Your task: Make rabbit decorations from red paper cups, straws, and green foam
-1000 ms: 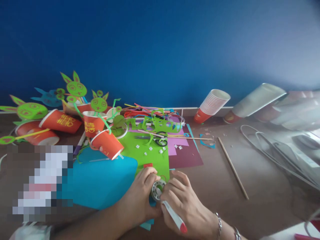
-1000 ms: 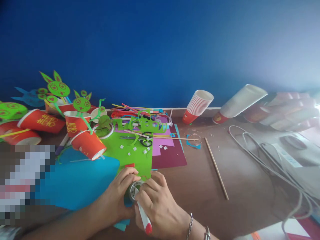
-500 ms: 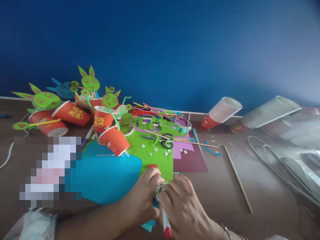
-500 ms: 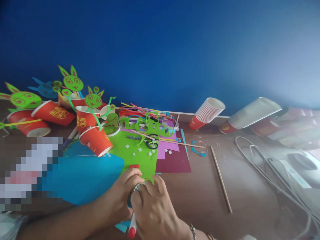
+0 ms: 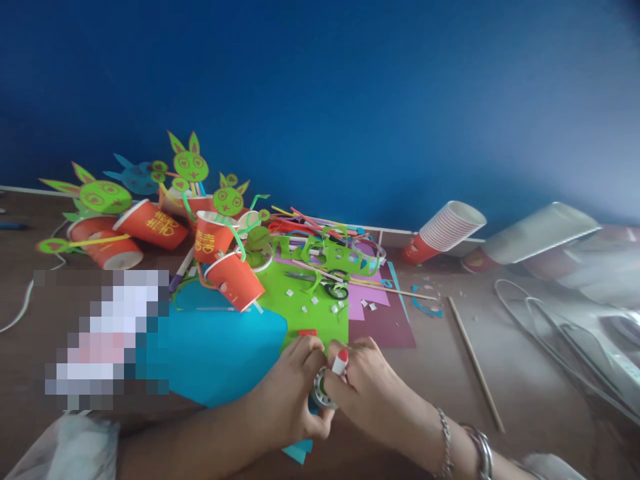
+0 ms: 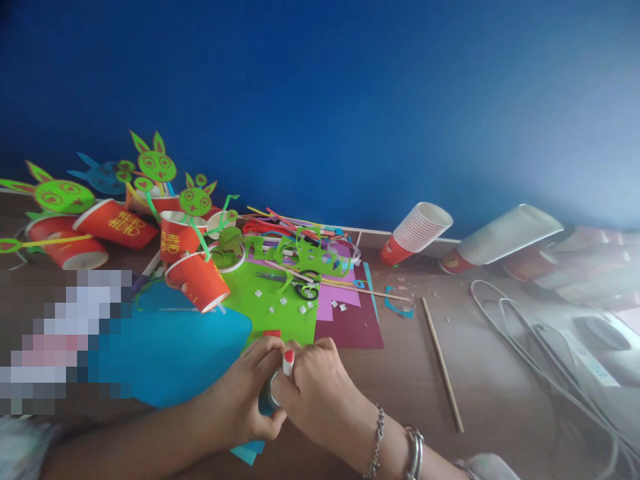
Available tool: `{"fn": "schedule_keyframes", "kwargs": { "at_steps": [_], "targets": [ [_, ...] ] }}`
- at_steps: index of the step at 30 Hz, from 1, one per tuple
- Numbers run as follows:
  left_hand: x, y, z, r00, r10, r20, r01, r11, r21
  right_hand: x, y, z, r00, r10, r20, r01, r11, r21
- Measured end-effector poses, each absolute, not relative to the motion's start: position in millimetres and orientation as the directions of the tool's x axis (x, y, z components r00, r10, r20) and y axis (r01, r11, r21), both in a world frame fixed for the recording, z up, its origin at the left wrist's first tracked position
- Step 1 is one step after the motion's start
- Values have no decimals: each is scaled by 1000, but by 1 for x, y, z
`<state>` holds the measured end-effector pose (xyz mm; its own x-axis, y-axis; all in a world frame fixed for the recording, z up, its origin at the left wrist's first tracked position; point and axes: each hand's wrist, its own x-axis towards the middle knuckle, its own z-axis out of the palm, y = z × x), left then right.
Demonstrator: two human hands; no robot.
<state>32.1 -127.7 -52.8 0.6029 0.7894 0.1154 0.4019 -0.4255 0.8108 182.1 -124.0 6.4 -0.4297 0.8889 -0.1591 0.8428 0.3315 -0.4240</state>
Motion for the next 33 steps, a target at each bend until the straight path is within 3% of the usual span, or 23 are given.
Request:
{"fn": "schedule_keyframes", "kwargs": {
  "at_steps": [5, 9, 15, 19, 22, 25, 28, 30, 33],
  "targets": [
    [32, -128, -55, 601, 796, 71, 422, -391, 818, 193, -131, 0, -391, 903, -178, 781, 223, -584],
    [32, -128, -56, 596, 800, 72, 423, -389, 818, 203, -143, -8, -463, 886, -20, 697, 350, -626],
    [33, -128, -55, 591, 805, 55, 433, -374, 820, 211, -154, -20, -603, 763, 233, 602, 626, -495],
    [31, -127, -53, 607, 793, 53, 412, -371, 832, 209, -160, -26, -636, 732, 243, 634, 676, -376],
    [31, -126, -52, 612, 789, 63, 410, -384, 828, 206, -166, -27, -597, 757, 265, 671, 653, -353],
    [31, -126, -52, 608, 789, 83, 412, -403, 817, 207, -167, -25, -530, 802, 274, 666, 594, -452],
    [32, -128, -54, 588, 804, 85, 444, -409, 798, 214, -162, -20, -300, 932, 203, 567, 345, -748],
    [32, -130, -56, 579, 811, 88, 458, -413, 788, 219, -153, -17, -40, 996, 74, 350, 84, -933],
    [29, -130, -56, 579, 812, 66, 481, -406, 777, 220, -132, -14, 200, 972, -124, -82, -110, -991]
  ]
}}
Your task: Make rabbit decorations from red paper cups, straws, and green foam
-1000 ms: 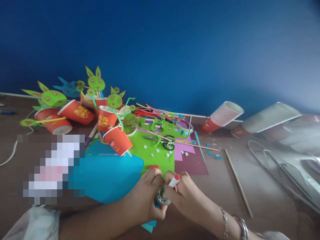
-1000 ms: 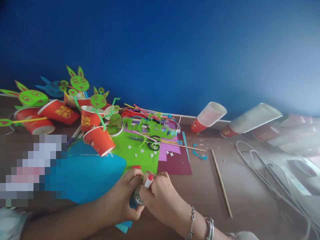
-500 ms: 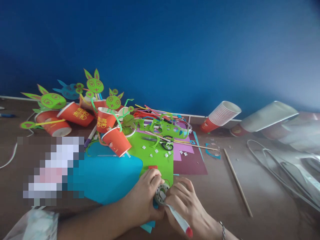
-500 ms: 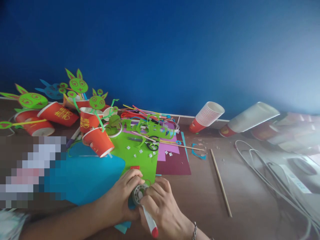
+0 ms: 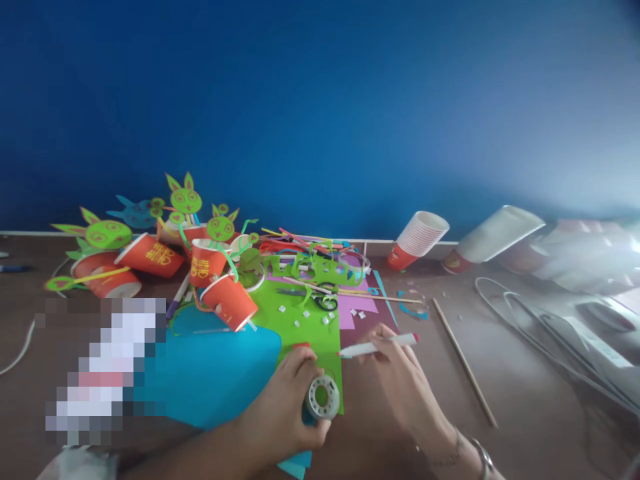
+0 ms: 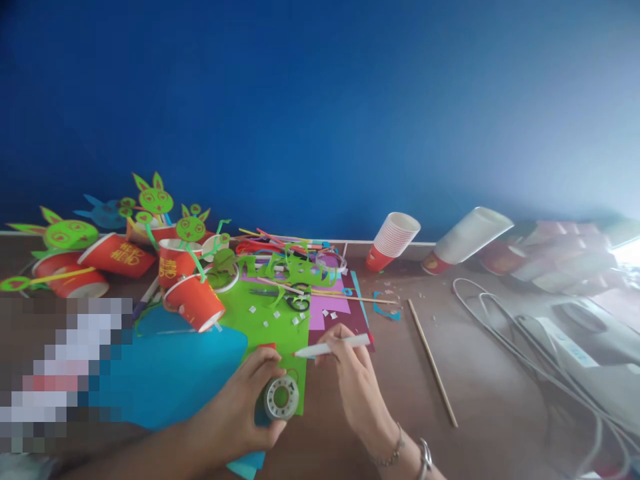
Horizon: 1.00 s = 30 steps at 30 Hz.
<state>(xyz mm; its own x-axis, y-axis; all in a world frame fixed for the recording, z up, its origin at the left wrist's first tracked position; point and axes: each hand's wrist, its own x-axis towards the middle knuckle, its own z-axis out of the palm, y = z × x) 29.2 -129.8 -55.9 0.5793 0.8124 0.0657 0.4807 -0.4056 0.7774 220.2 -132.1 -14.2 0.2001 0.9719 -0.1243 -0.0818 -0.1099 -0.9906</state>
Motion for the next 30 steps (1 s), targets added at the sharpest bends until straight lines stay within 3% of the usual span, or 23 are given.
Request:
{"fn": "schedule_keyframes", "kwargs": {
  "at_steps": [4, 9, 13, 16, 18, 21, 24, 30],
  "targets": [
    [25, -125, -47, 575, 816, -53, 562, -347, 751, 211, -100, -17, 190, 952, -241, -334, -168, -928],
    [18, -113, -33, 555, 832, 8, 545, -371, 751, 199, -69, -29, 165, 954, -252, -374, -176, -911],
    [11, -98, -41, 398, 910, 117, 623, -362, 693, 195, -61, -37, 191, 969, -158, -254, -106, -961],
    [8, -85, -56, 414, 904, 107, 665, -380, 643, 194, -66, -40, 128, 988, -84, -183, -59, -981],
    [8, -78, -64, 435, 891, 130, 638, -407, 654, 194, -71, -41, 91, 995, -35, -140, -22, -990],
    [9, -70, -72, 327, 928, 177, 613, -351, 708, 194, -76, -45, 98, 992, 78, -57, 84, -995],
    [9, -66, -73, 222, 955, 195, 582, -290, 760, 193, -81, -50, 123, 964, 238, 48, 233, -971],
    [9, -69, -69, 208, 950, 231, 536, -309, 786, 190, -96, -51, -99, 876, 472, 277, 480, -832]
  ]
}}
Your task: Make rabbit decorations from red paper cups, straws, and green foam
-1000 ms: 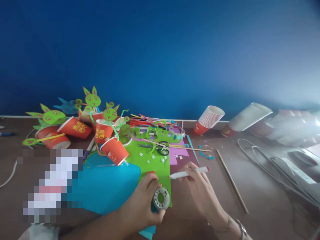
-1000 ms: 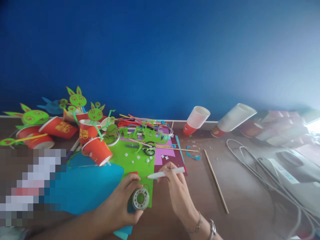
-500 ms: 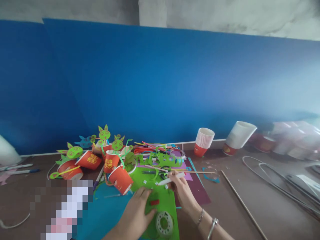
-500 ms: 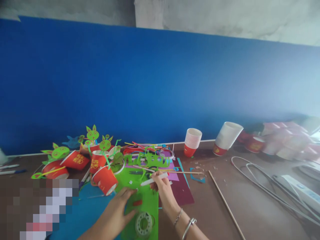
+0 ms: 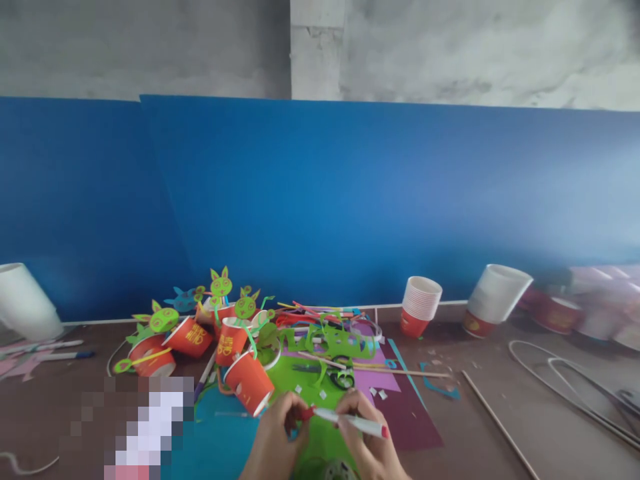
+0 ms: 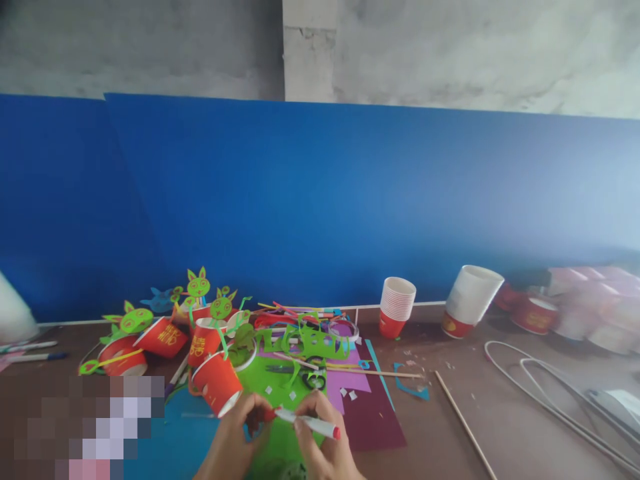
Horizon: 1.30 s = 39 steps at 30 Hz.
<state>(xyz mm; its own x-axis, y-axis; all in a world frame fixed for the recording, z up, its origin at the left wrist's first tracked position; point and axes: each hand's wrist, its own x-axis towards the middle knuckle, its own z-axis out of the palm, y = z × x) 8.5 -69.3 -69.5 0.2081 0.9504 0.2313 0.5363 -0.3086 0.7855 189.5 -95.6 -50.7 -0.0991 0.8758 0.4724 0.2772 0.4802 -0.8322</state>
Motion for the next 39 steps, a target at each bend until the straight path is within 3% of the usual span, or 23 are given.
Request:
{"fn": "schedule_keyframes", "kwargs": {
  "at_steps": [7, 12, 15, 18, 21, 31, 35, 39],
  "targets": [
    [9, -74, -75, 253, 935, 247, 642, -353, 681, 182, -95, -50, -296, 680, 671, 370, 729, -576],
    [8, -76, -73, 291, 911, 292, 722, -410, 558, 179, -91, -54, -305, 592, 746, 466, 776, -425],
    [4, -75, -70, 358, 841, 406, 682, -532, 502, 181, -93, -53, -286, 677, 678, 458, 718, -524],
    [2, -75, -68, 427, 735, 526, 619, -662, 423, 184, -94, -53, -120, 877, 465, 374, 474, -797],
    [1, -75, -69, 480, 648, 592, 583, -740, 337, 186, -94, -52, -70, 963, 260, 259, 270, -928],
    [6, -80, -76, 444, 609, 657, 587, -752, 300, 180, -91, -56, -109, 987, 118, 31, 122, -992],
    [5, -76, -72, 417, 668, 617, 590, -715, 375, 179, -86, -56, -37, 997, 62, -53, 60, -997],
    [0, -77, -59, 258, 751, 608, 648, -601, 467, 187, -75, -46, 128, 991, 30, -84, 41, -996]
  ]
}}
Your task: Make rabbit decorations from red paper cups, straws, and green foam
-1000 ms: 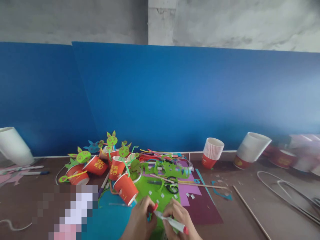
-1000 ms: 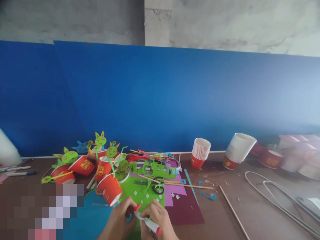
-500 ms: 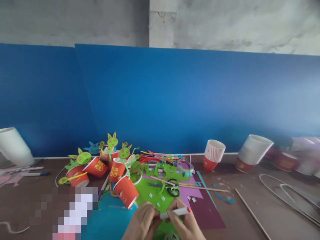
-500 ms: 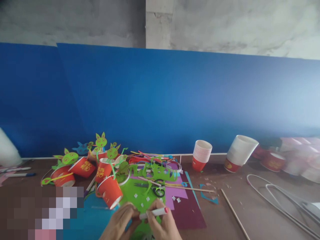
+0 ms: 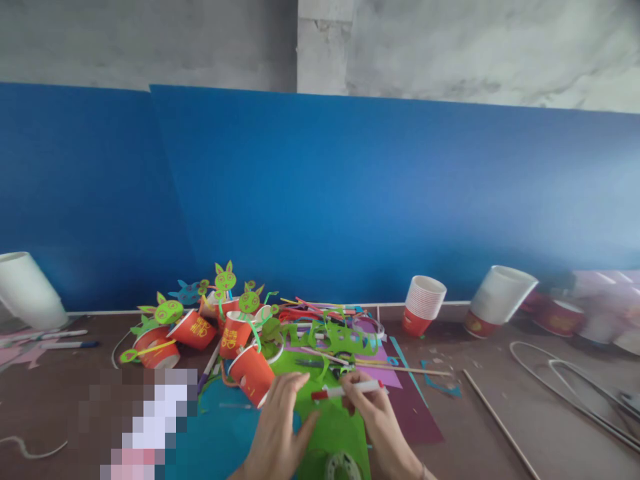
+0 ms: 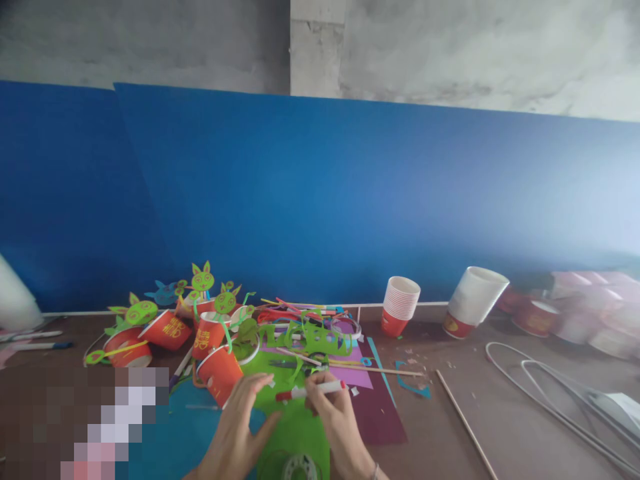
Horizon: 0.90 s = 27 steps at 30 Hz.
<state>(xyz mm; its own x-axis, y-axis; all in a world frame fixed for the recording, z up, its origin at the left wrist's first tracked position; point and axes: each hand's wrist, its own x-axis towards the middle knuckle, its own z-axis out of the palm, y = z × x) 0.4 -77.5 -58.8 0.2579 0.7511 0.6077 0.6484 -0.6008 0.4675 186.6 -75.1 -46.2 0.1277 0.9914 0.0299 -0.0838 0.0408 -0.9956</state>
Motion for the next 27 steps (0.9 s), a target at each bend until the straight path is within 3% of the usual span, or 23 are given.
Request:
{"fn": "schedule_keyframes", "kwargs": {
  "at_steps": [3, 5, 7, 10, 13, 15, 20, 24, 27],
  "targets": [
    [4, -85, -56, 450, 694, 561, 564, -708, 424, 192, -70, -40, 156, 987, 37, -57, 47, -997],
    [12, -93, -59, 659, 601, 452, 476, -799, 369, 193, -70, -40, 139, 990, 34, -38, 39, -999],
    [21, -98, -64, 736, 563, 374, 488, -826, 282, 193, -72, -40, 143, 989, 31, -13, 34, -999],
    [24, -98, -65, 720, 599, 351, 501, -798, 335, 193, -76, -42, 212, 977, 34, 9, 33, -999],
    [12, -87, -58, 424, 789, 445, 696, -598, 398, 195, -76, -42, 291, 956, 29, -16, 35, -999],
    [4, -80, -53, 288, 793, 537, 783, -518, 344, 197, -77, -40, 310, 950, 36, -20, 44, -999],
    [6, -80, -48, 448, 737, 507, 724, -631, 278, 188, -84, -37, 182, 981, 70, 22, 67, -997],
    [19, -95, -50, 573, 720, 392, 634, -692, 345, 179, -95, -41, 54, 994, 97, 66, 94, -993],
    [24, -102, -52, 593, 709, 381, 596, -705, 385, 176, -98, -45, 20, 995, 94, 48, 93, -995]
  ]
}}
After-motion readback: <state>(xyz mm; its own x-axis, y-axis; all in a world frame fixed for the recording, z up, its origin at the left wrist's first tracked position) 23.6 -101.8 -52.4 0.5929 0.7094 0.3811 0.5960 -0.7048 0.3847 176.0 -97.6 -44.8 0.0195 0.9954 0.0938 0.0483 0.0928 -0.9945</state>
